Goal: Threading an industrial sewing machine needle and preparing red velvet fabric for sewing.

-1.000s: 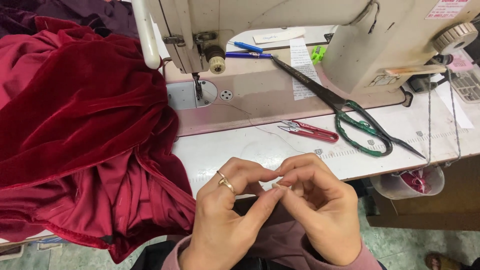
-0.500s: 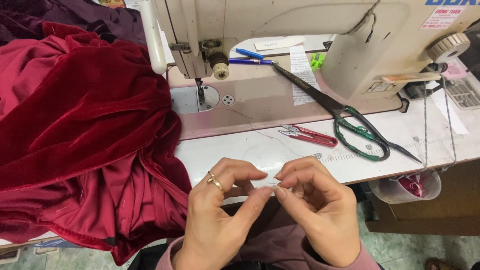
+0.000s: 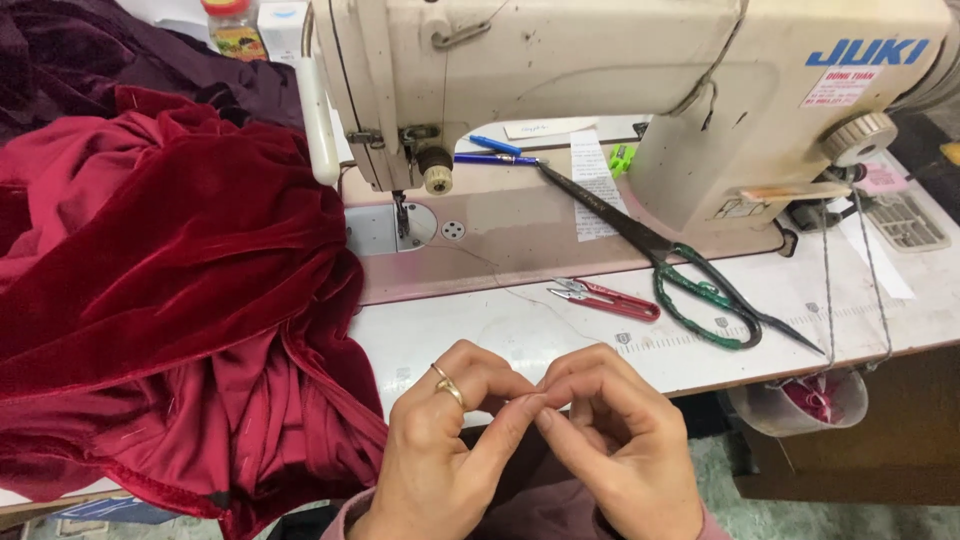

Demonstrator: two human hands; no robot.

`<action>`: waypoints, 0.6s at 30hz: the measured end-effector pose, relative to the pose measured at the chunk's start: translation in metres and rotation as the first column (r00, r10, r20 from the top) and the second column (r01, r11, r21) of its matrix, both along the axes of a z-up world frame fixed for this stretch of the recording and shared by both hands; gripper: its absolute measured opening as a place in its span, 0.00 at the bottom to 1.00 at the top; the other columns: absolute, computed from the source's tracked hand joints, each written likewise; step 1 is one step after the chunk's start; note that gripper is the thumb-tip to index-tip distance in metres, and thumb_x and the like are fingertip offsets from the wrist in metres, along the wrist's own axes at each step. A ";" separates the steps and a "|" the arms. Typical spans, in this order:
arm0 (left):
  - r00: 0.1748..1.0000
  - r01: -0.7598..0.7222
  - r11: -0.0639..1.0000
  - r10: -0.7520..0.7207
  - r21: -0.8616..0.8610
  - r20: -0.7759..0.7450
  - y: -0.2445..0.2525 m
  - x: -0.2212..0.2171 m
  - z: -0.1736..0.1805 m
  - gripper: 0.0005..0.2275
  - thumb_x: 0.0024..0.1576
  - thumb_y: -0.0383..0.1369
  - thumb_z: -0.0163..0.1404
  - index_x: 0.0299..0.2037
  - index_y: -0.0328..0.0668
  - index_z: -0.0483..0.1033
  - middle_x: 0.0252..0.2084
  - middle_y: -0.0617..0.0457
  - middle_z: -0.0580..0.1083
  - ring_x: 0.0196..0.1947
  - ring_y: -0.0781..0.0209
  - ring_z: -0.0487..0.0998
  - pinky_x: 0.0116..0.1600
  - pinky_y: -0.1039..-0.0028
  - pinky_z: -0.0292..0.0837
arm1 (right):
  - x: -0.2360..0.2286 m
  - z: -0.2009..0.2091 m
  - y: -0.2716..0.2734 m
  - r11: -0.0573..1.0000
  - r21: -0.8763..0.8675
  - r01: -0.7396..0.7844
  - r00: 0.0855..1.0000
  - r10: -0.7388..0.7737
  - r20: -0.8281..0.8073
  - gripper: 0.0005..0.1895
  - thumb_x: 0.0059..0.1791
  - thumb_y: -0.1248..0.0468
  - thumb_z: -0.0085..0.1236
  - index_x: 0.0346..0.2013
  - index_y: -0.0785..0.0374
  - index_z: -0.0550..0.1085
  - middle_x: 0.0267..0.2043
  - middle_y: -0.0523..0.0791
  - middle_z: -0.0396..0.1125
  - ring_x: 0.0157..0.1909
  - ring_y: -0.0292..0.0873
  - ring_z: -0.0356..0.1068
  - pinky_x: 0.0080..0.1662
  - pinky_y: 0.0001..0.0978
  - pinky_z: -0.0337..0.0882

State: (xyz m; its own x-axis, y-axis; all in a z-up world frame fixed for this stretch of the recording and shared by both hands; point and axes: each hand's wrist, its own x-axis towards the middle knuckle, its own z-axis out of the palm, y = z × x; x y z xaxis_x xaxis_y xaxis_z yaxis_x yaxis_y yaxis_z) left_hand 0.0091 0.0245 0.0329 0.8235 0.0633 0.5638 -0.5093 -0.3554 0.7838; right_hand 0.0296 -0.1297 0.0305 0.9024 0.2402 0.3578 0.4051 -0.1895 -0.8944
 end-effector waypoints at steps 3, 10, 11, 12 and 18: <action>0.958 -0.010 0.988 -0.036 -0.157 -0.284 -0.003 0.003 -0.005 0.04 0.52 0.30 0.53 0.26 0.46 0.74 0.28 0.61 0.72 0.30 0.70 0.75 0.32 0.80 0.70 | 0.000 0.007 -0.006 0.998 0.050 -0.045 0.999 0.044 0.020 0.02 0.43 0.71 0.59 0.26 0.62 0.74 0.32 0.44 0.67 0.20 0.30 0.50 0.24 0.18 0.51; 0.690 -0.081 0.519 -0.587 -0.851 -0.424 -0.020 0.018 -0.015 0.08 0.55 0.30 0.52 0.31 0.29 0.72 0.16 0.50 0.63 0.15 0.66 0.64 0.25 0.72 0.74 | 0.014 0.008 -0.026 0.999 -0.040 -0.004 0.944 0.017 0.329 0.07 0.40 0.71 0.61 0.32 0.58 0.77 0.32 0.44 0.68 0.19 0.29 0.54 0.24 0.16 0.53; 0.670 -0.071 0.452 -0.639 -0.889 -0.378 -0.024 0.020 -0.016 0.08 0.55 0.29 0.52 0.31 0.29 0.71 0.17 0.51 0.62 0.16 0.68 0.62 0.25 0.73 0.74 | 0.018 0.008 -0.028 0.999 -0.053 -0.007 0.920 0.027 0.392 0.07 0.40 0.70 0.62 0.32 0.58 0.78 0.31 0.43 0.67 0.21 0.30 0.56 0.25 0.16 0.54; 0.678 -0.070 0.453 -0.632 -0.889 -0.375 -0.028 0.022 -0.017 0.08 0.55 0.29 0.52 0.31 0.29 0.71 0.17 0.51 0.62 0.16 0.68 0.62 0.25 0.73 0.74 | 0.020 0.005 -0.030 0.999 -0.052 -0.017 0.917 0.036 0.397 0.07 0.40 0.70 0.62 0.32 0.58 0.78 0.31 0.43 0.67 0.21 0.30 0.56 0.25 0.16 0.54; 0.631 -0.093 0.312 -0.716 -0.945 -0.298 -0.053 0.037 -0.026 0.07 0.56 0.28 0.52 0.30 0.31 0.70 0.17 0.51 0.64 0.16 0.68 0.65 0.24 0.78 0.71 | 0.035 0.002 -0.034 0.996 0.081 0.031 0.895 -0.064 0.441 0.07 0.37 0.70 0.64 0.30 0.60 0.78 0.26 0.45 0.67 0.21 0.30 0.61 0.23 0.14 0.56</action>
